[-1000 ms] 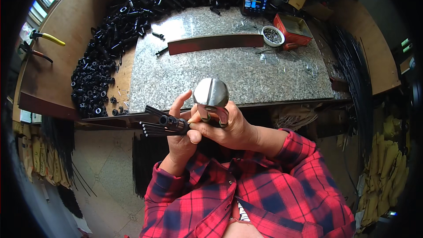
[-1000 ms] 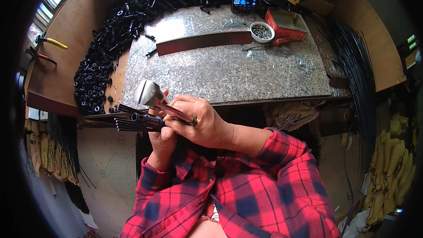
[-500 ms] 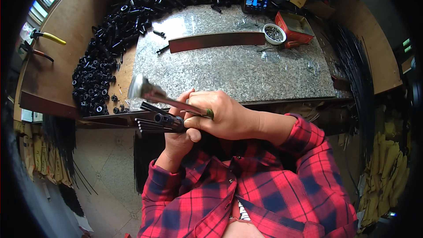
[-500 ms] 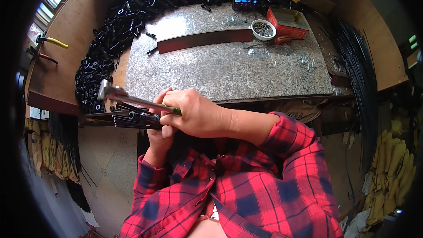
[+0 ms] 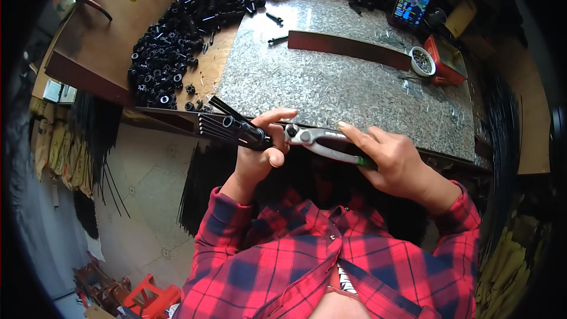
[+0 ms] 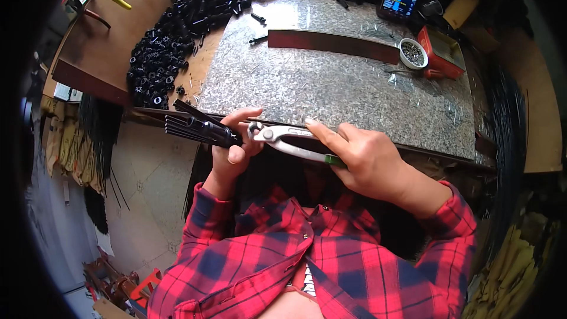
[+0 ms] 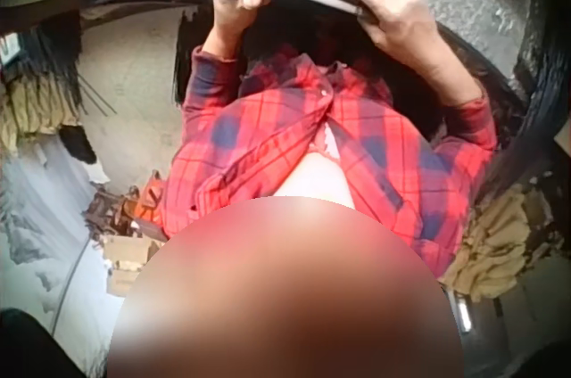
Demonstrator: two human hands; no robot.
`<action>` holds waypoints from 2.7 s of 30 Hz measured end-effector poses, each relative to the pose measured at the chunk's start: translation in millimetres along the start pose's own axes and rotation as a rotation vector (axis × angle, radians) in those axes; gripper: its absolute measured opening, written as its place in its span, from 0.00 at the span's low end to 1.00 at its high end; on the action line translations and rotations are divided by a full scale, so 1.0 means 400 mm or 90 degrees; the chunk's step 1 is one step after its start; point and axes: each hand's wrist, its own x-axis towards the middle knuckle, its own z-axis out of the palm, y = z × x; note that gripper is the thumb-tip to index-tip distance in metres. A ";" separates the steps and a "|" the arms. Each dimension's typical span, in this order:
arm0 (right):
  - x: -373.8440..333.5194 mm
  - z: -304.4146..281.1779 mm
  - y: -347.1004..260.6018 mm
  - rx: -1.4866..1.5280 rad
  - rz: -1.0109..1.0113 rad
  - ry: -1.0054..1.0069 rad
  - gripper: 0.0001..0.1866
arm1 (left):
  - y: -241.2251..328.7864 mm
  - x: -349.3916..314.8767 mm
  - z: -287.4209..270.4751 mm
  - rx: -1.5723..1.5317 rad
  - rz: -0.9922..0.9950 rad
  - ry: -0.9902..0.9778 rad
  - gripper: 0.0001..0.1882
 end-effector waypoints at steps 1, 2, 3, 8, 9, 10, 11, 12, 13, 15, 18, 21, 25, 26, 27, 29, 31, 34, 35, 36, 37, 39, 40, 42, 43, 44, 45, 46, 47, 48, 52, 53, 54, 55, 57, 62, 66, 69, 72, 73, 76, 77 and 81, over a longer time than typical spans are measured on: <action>-0.005 -0.007 -0.006 -0.106 0.015 -0.041 0.36 | 0.004 -0.002 -0.004 0.026 -0.005 -0.008 0.48; -0.007 -0.003 -0.009 -0.106 0.015 -0.042 0.36 | 0.007 -0.003 -0.003 0.051 -0.011 -0.019 0.47; -0.008 0.003 -0.012 -0.129 -0.011 -0.018 0.36 | 0.013 -0.004 0.006 0.059 -0.030 -0.042 0.45; -0.015 0.016 -0.007 -0.186 -0.042 0.044 0.35 | 0.009 0.006 0.023 0.024 -0.073 -0.046 0.43; -0.015 0.015 -0.006 -0.186 -0.042 0.044 0.35 | 0.009 0.006 0.023 0.023 -0.078 -0.052 0.42; -0.016 0.014 -0.006 -0.224 -0.043 0.049 0.35 | 0.009 0.007 0.030 0.024 -0.078 -0.052 0.42; -0.017 0.013 -0.005 -0.262 -0.045 0.053 0.35 | 0.008 0.009 0.041 0.069 -0.060 -0.026 0.45; -0.017 0.011 -0.004 -0.263 -0.045 0.053 0.35 | 0.007 0.010 0.048 0.115 -0.041 -0.001 0.48; -0.016 0.009 -0.003 -0.275 -0.052 0.069 0.35 | 0.006 0.009 0.046 0.114 -0.041 -0.001 0.48; -0.015 0.006 -0.004 -0.286 -0.060 0.084 0.35 | 0.005 0.005 0.039 0.120 -0.092 -0.026 0.48; -0.017 0.002 -0.007 -0.318 -0.061 0.081 0.36 | 0.012 0.006 0.043 0.153 -0.085 -0.027 0.48; -0.018 0.001 -0.007 -0.348 -0.068 0.082 0.36 | 0.007 0.005 0.052 0.135 -0.092 -0.013 0.47; -0.016 -0.016 -0.015 -0.341 -0.068 0.051 0.36 | 0.018 0.009 0.061 0.185 -0.087 -0.022 0.46; -0.016 -0.020 -0.019 -0.313 -0.060 0.031 0.35 | 0.016 0.010 0.062 0.198 -0.067 -0.020 0.46; -0.013 -0.025 -0.022 -0.312 -0.058 0.032 0.35 | 0.014 0.011 0.062 0.211 -0.047 -0.018 0.45; -0.009 -0.035 -0.027 -0.200 -0.014 -0.027 0.35 | 0.012 0.009 0.061 0.212 -0.056 -0.015 0.45; -0.014 -0.023 -0.020 -0.205 -0.015 -0.018 0.36 | 0.005 0.010 0.049 0.211 -0.064 -0.015 0.45; -0.013 -0.019 -0.016 -0.235 -0.029 -0.001 0.37 | -0.003 0.007 0.025 0.173 -0.062 -0.059 0.36; -0.013 -0.020 -0.018 -0.262 -0.041 0.008 0.38 | -0.001 0.005 0.026 0.137 -0.065 -0.061 0.37; -0.015 -0.024 -0.018 -0.262 -0.038 0.008 0.38 | 0.001 0.005 0.028 0.101 -0.068 -0.064 0.38; -0.018 -0.030 -0.019 -0.251 -0.049 0.021 0.38 | 0.000 0.008 0.035 0.087 -0.040 -0.064 0.40; -0.027 -0.041 -0.019 -0.243 -0.057 0.034 0.38 | 0.001 0.009 0.036 0.048 -0.052 -0.086 0.41; -0.035 -0.045 -0.022 -0.252 -0.054 0.018 0.37 | 0.002 0.009 0.036 0.010 -0.063 -0.104 0.41; -0.047 -0.050 -0.028 -0.263 -0.044 0.002 0.36 | 0.008 0.009 0.043 0.011 -0.110 -0.098 0.40; -0.050 -0.052 -0.031 -0.266 -0.048 -0.008 0.35 | 0.011 0.014 0.058 0.104 -0.090 -0.087 0.43; -0.052 -0.054 -0.035 -0.266 -0.055 -0.017 0.34 | 0.016 0.014 0.065 0.199 -0.069 -0.072 0.48; -0.050 -0.060 -0.035 -0.308 -0.078 -0.021 0.33 | 0.004 0.012 0.058 0.189 -0.042 -0.087 0.40; -0.051 -0.061 -0.037 -0.308 -0.076 -0.018 0.33 | 0.008 0.014 0.059 0.190 -0.042 -0.090 0.40; -0.054 -0.060 -0.039 -0.321 -0.080 -0.026 0.32 | 0.012 0.017 0.063 0.249 -0.032 -0.105 0.34; -0.056 -0.060 -0.041 -0.336 -0.085 -0.034 0.31 | 0.018 0.022 0.066 0.308 -0.022 -0.122 0.28; -0.064 -0.049 -0.046 -0.348 -0.075 -0.031 0.31 | 0.028 0.014 0.077 0.332 -0.059 -0.099 0.20; -0.063 -0.050 -0.045 -0.326 -0.059 -0.044 0.31 | 0.007 0.009 0.069 0.325 -0.045 -0.074 0.20; -0.062 -0.050 -0.042 -0.303 -0.043 -0.055 0.31 | -0.002 0.005 0.071 0.312 -0.008 -0.057 0.15; -0.067 -0.049 -0.040 -0.270 -0.004 -0.076 0.31 | -0.013 0.000 0.077 0.317 0.006 -0.019 0.16; -0.057 -0.058 -0.025 -0.137 0.054 -0.126 0.33 | -0.024 -0.014 0.095 0.294 0.028 0.076 0.16; -0.036 -0.081 0.053 -0.124 0.176 -0.144 0.35 | -0.003 0.022 0.109 0.109 0.061 0.187 0.05; -0.042 -0.035 0.165 -0.197 0.205 -0.045 0.36 | 0.088 0.038 0.087 0.018 0.111 0.137 0.11; -0.044 -0.016 0.197 -0.287 0.116 0.086 0.36 | 0.175 0.035 0.086 0.016 0.132 0.113 0.15; -0.056 -0.014 0.129 -0.279 -0.036 0.215 0.22 | 0.258 0.028 0.067 -0.029 0.184 0.033 0.17; -0.068 -0.014 0.085 -0.144 -0.052 0.152 0.15 | 0.289 0.024 0.059 -0.045 0.192 0.017 0.18; -0.115 0.083 -0.011 0.367 -0.123 -0.075 0.12 | 0.362 0.011 0.064 -0.156 0.209 -0.015 0.20; -0.124 0.133 -0.033 0.465 -0.174 -0.044 0.11 | 0.373 0.015 0.065 -0.157 0.208 -0.018 0.20; -0.131 0.144 -0.070 0.703 0.218 -0.246 0.34 | 0.361 0.028 0.062 -0.382 0.200 -0.054 0.21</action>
